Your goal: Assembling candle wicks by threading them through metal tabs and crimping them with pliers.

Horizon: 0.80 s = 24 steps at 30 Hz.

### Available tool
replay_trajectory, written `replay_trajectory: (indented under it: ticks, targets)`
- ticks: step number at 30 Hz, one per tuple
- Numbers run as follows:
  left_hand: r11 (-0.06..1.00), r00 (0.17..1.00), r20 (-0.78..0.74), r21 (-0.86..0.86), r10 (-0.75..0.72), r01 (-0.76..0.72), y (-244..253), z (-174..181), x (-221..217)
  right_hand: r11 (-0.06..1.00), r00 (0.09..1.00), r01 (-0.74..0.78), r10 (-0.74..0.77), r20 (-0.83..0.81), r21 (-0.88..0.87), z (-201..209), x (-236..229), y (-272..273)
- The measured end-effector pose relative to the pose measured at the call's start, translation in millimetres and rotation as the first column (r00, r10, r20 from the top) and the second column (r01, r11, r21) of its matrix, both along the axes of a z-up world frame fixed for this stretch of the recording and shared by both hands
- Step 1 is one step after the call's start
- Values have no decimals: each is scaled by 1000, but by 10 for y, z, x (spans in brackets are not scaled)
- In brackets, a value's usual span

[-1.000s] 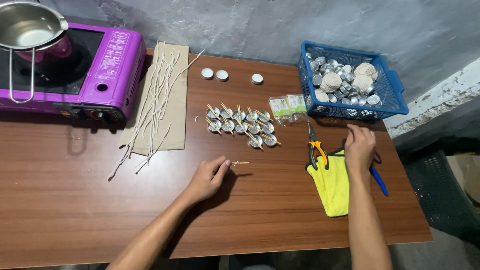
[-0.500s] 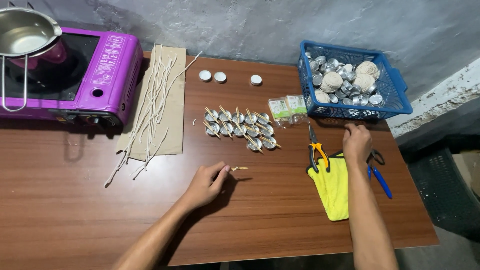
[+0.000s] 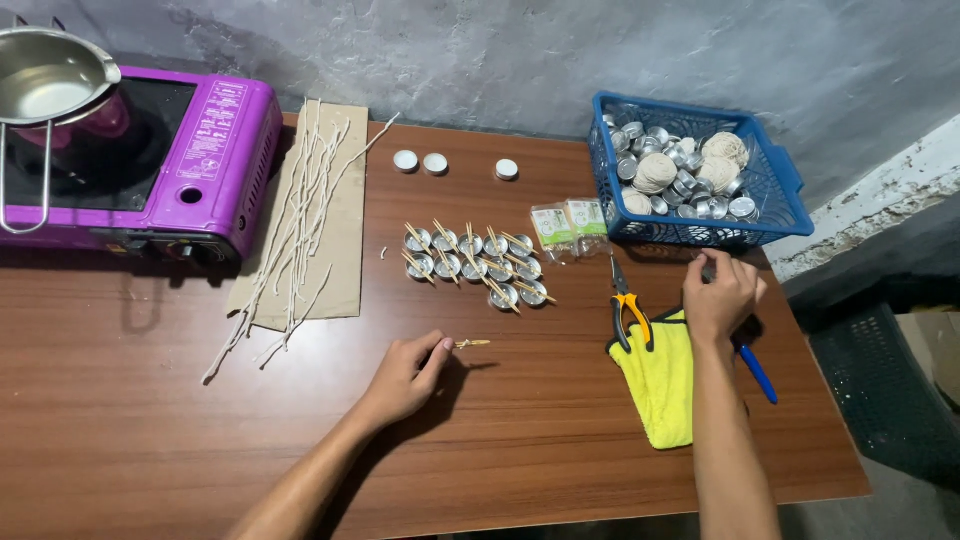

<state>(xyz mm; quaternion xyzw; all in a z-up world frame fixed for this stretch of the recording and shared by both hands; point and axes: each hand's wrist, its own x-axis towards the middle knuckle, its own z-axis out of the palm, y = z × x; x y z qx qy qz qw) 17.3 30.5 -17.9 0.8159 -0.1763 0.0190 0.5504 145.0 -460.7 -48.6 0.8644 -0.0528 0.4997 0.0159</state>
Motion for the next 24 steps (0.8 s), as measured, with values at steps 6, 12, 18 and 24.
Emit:
replay_trajectory:
  ticks: [6,12,18,24]
  targets:
    - [999,1000,-25,-45,14,-15,0,34,0,956,976,-213,201,80,201,340,198,-221]
    - [1000,999,-31,7,-5,5,2,92,-44,923,870,-75,246,-427,378,765,680,-510]
    - [1000,999,-39,-4,-8,8,0,75,-34,869,569,272,202,-797,414,1115,996,-387]
    - [1000,998,-64,6,-1,1,-3,66,-26,812,363,440,230,-903,383,1527,1025,28]
